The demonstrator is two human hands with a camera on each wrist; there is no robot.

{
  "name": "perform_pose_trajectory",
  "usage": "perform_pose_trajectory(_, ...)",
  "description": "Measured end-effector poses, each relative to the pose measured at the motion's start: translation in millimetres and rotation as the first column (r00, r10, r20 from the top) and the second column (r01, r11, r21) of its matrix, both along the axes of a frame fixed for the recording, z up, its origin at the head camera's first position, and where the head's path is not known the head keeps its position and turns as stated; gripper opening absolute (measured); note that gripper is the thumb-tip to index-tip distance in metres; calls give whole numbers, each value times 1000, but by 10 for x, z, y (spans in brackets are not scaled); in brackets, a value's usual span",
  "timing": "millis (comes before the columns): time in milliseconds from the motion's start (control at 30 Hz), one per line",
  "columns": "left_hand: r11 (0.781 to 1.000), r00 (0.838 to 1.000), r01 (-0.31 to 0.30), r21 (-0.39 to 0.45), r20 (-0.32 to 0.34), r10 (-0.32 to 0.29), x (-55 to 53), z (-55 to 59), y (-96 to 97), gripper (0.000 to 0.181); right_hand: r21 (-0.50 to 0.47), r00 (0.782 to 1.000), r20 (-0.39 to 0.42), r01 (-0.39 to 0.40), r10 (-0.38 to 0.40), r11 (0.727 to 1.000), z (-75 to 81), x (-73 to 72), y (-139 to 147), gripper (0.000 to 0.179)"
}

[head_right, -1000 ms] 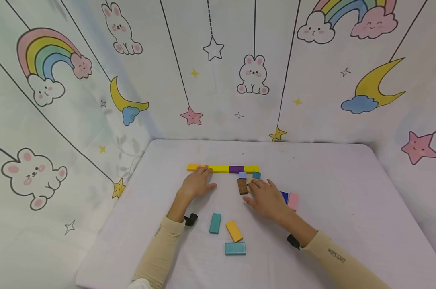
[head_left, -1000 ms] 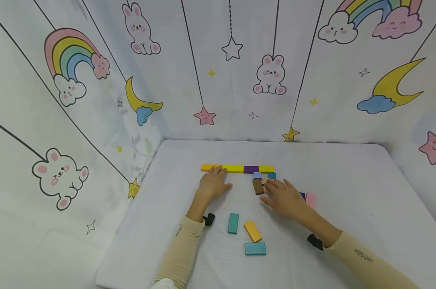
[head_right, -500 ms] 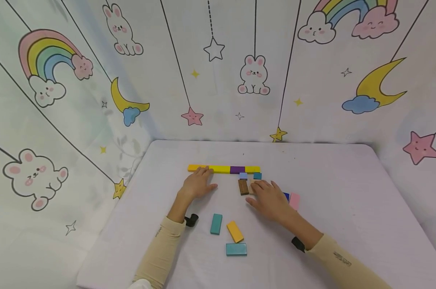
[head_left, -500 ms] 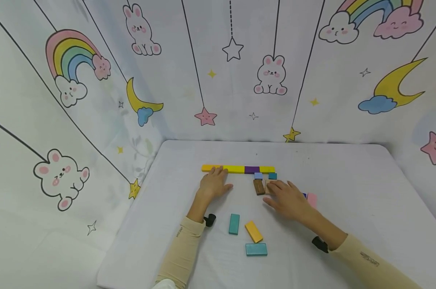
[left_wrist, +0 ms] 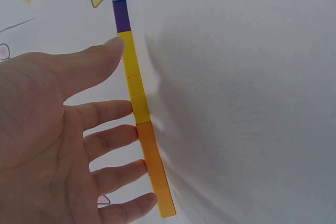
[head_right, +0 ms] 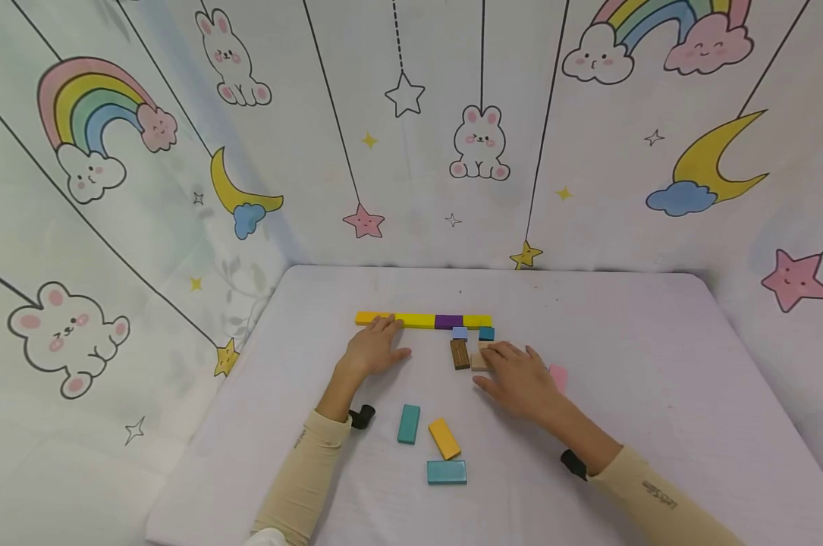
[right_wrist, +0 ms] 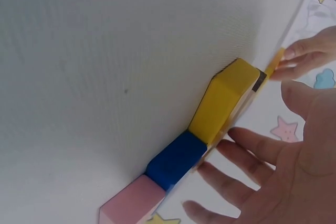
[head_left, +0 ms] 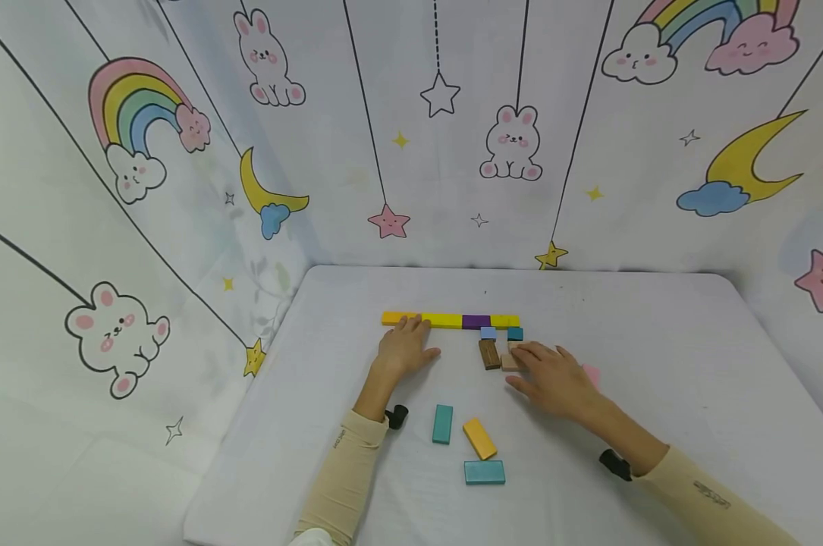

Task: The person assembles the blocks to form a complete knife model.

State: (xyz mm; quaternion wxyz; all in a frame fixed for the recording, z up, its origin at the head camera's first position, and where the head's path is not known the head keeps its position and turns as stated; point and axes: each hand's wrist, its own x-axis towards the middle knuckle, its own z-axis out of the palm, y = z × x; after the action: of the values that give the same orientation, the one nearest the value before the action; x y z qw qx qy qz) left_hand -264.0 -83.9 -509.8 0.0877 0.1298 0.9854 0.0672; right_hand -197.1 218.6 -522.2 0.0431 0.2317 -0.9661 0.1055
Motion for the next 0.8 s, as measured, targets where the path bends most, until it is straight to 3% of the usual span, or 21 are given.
perform_pose_trajectory(533,1000,1000,-4,0,0,4,-27,-58,-32,70,26,999,20,30,-31,999,-42,-43,142,60)
perform_pose_trajectory(800,1000,1000,1,2,2,-1,-15,-32,-19,70,0,999,27,42,-41,999,-30,-36,239,58)
